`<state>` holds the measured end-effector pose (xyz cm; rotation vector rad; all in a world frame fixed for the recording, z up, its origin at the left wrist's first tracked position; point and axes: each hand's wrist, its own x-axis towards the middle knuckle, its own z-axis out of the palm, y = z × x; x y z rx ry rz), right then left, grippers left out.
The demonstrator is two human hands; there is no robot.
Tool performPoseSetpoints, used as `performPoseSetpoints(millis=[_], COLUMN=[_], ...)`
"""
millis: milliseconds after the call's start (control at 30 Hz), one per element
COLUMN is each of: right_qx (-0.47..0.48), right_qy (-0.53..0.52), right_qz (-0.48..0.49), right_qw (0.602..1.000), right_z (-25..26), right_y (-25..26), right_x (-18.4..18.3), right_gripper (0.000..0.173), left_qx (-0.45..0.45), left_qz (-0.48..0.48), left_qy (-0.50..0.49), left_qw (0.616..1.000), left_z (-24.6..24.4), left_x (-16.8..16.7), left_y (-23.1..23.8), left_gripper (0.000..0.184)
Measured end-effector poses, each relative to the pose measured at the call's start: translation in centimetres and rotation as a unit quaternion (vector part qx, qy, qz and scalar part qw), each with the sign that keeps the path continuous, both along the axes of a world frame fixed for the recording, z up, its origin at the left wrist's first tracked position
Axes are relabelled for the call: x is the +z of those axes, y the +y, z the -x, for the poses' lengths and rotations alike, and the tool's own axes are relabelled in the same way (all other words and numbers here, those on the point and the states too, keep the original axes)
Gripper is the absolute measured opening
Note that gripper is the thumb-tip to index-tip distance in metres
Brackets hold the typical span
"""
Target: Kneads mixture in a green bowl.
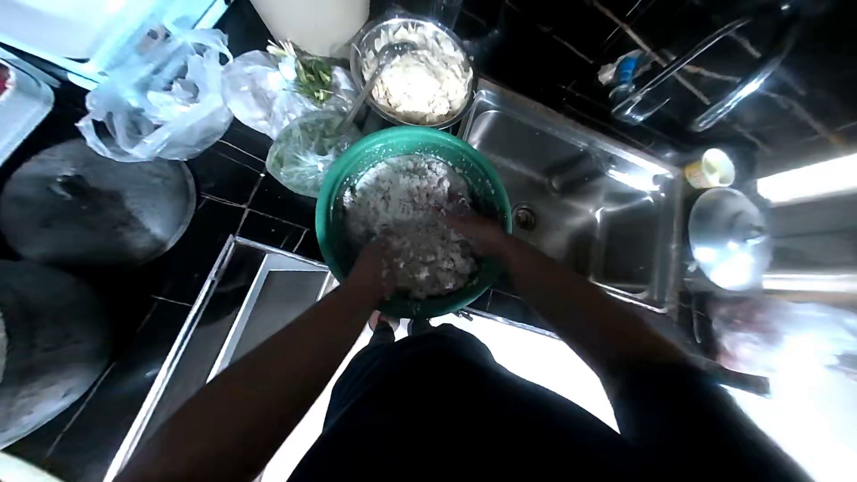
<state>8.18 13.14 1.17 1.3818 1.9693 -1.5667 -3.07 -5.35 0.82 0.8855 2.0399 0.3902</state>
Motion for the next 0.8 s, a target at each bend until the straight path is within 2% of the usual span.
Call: performPoseSetpoints(millis=[33,100,133,200,233,333,367,433,467,500,533,600,633,700,800], right_qx=[-0.038,-0.070,-0.082,-0.071,-0.048,-0.013,-0.019,-0.034,-0.038,-0.040,-0.042,-0.043,-0.043,-0.041,0.096], right_qy=[-0.003,0.015,0.029,0.077,0.100,0.150,0.160,0.154,0.146,0.136,0.127,0.123,0.124,0.141,0.094], right_qz=[0.026,0.059,0.069,0.066,0.059,0.037,0.026,-0.006,-0.024,-0.041,-0.057,-0.087,-0.097,-0.101,-0.117], right_qw=[0.999,0.996,0.994,0.992,0.992,0.988,0.987,0.987,0.988,0.989,0.989,0.988,0.987,0.984,0.984], right_z=[0.6,1.5,1.7,1.5,1.3,0.7,0.7,0.9,1.2,1.6,2.0,2.8,3.2,3.7,3.0], right_y=[-0.5,-1.0,-1.0,-0.9,-0.6,-0.2,0.0,0.0,-0.2,-0.5,-0.8,-1.2,-1.2,-0.6,1.5], right_x=[-0.6,-0.7,-0.1,1.1,1.8,2.3,1.9,1.4,1.4,1.3,1.3,1.2,1.7,2.9,5.5], right_gripper=[0.072,0.071,0.065,0.048,0.047,0.057,0.057,0.055,0.052,0.048,0.045,0.042,0.043,0.039,0.043], left_qx=[0.064,0.241,0.258,0.213,0.180,0.242,0.214,0.037,-0.050,-0.058,0.005,0.193,0.228,0.207,0.158], left_qz=[-0.012,-0.090,-0.112,-0.102,-0.084,-0.070,-0.063,-0.029,-0.017,-0.036,-0.061,-0.098,-0.104,-0.112,-0.099], left_qy=[-0.070,-0.219,-0.250,-0.218,-0.187,-0.201,-0.167,-0.033,0.039,0.060,0.028,-0.075,-0.093,-0.100,-0.086], left_qw=[0.995,0.941,0.926,0.947,0.962,0.947,0.960,0.998,0.998,0.996,0.998,0.973,0.964,0.967,0.979], left_z=[-0.7,-2.0,-2.0,-1.6,-1.2,-1.1,-1.3,-1.5,-1.6,-1.7,-1.9,-1.9,-1.5,-0.1,1.9], left_x=[-0.2,-0.5,-0.6,0.3,0.8,2.4,2.7,3.1,3.1,2.9,2.9,2.7,2.4,2.5,3.1], left_y=[1.1,3.2,3.8,4.3,4.5,4.6,4.7,5.2,5.4,5.4,5.5,6.0,6.1,5.5,3.1], left_gripper=[0.055,0.049,0.051,0.044,0.042,0.039,0.037,0.037,0.039,0.039,0.037,0.044,0.047,0.047,0.041])
